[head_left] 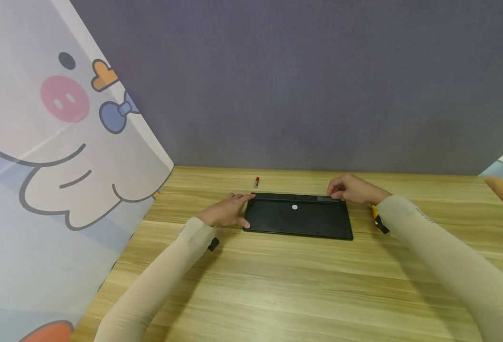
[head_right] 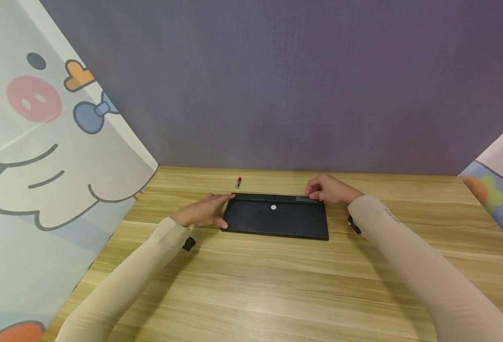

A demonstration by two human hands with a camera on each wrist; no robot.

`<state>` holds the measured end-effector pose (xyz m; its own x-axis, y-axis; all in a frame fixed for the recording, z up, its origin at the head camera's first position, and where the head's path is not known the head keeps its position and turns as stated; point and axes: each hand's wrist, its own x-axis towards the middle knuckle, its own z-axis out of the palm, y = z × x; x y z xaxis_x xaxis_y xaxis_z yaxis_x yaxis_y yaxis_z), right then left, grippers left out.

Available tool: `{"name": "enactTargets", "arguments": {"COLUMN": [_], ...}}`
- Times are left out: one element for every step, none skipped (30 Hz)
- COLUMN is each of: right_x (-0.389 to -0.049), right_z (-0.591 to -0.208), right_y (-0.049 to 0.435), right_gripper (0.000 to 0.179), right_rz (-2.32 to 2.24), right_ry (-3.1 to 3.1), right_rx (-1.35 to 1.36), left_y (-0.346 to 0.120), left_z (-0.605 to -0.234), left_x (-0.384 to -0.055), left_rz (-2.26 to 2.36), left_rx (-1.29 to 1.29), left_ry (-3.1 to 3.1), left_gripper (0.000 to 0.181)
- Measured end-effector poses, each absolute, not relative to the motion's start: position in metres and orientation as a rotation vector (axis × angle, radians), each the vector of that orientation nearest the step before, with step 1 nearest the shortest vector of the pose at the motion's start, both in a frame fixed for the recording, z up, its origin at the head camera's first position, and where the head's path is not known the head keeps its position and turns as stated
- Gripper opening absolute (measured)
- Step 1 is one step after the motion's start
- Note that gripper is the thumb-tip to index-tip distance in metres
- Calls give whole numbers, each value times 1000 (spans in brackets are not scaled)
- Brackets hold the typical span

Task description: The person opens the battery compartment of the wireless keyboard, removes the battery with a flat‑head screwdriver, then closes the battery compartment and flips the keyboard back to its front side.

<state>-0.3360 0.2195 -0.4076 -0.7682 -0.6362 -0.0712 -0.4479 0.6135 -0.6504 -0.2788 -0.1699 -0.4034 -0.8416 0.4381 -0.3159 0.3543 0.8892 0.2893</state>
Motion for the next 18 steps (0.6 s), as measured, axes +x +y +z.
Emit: {"name": "enactTargets", "arguments": {"right_x": [-336, -336, -335, -335, -335, -335, -335, -335, -335, -335, -335, -336, -335, -336, -336, -336, -336, -336], "right_z": [-407, -406, -406, -406, -405, -405, -405, -406, -406, -406, -406, -406, -406, -406, -406, -406, -406, -406], "right_y": [219, 219, 219, 219, 219, 219, 219, 219, 219, 219, 219, 219, 219, 219, 219, 219, 220, 220], "right_gripper": [13, 12, 12, 12, 12, 12, 12, 12, 12, 12, 12, 12, 12, 12, 12, 11, 11, 11], "right_rz": [-903, -900, -895, -891, -885, -882, -881, -880, -878, -878, -878, -879, -879, -878, -878, -880, -880, -880], "right_ry": [2550, 2552, 2556, 2560, 2565, 2569, 2572, 2573, 2576, 2576, 2577, 2577, 2576, 2577, 2577, 2577, 2577, 2579], "right_rx": [-878, -882, -880, -878, -876, -874, -868, -866, -857, -856, -852, -848, -844, -846, -846, -844, -842, -844], "left_y": [-170, -170, -169, -169, -169, -169, -169, -170, -170, -170, -170, -170, -170, -170, -170, -170, -170, -170], "left_z": [-404, -404, -404, -404, -404, -403, -403, -403, -403, -403, -403, -403, -403, -403, -403, -404, -404, -404], "left_x": [-279, -279, -279, -279, -279, -279, -278, -278, -278, -278, -278, -278, -278, -278, -278, -278, -278, -278], "left_rz": [310, 310, 311, 314, 316, 318, 316, 314, 313, 312, 311, 311, 310, 311, 311, 308, 306, 303], "left_rx": [582, 581, 579, 579, 581, 582, 585, 588, 589, 591, 592, 592, 593, 593, 593, 593, 593, 594], "left_ry": [2680, 2680, 2680, 2680, 2680, 2680, 2681, 2682, 2681, 2682, 2682, 2683, 2682, 2682, 2682, 2683, 2684, 2686], "left_gripper": [100, 100, 100, 100, 100, 101, 101, 101, 101, 100, 100, 100, 100, 100, 100, 100, 101, 101]}}
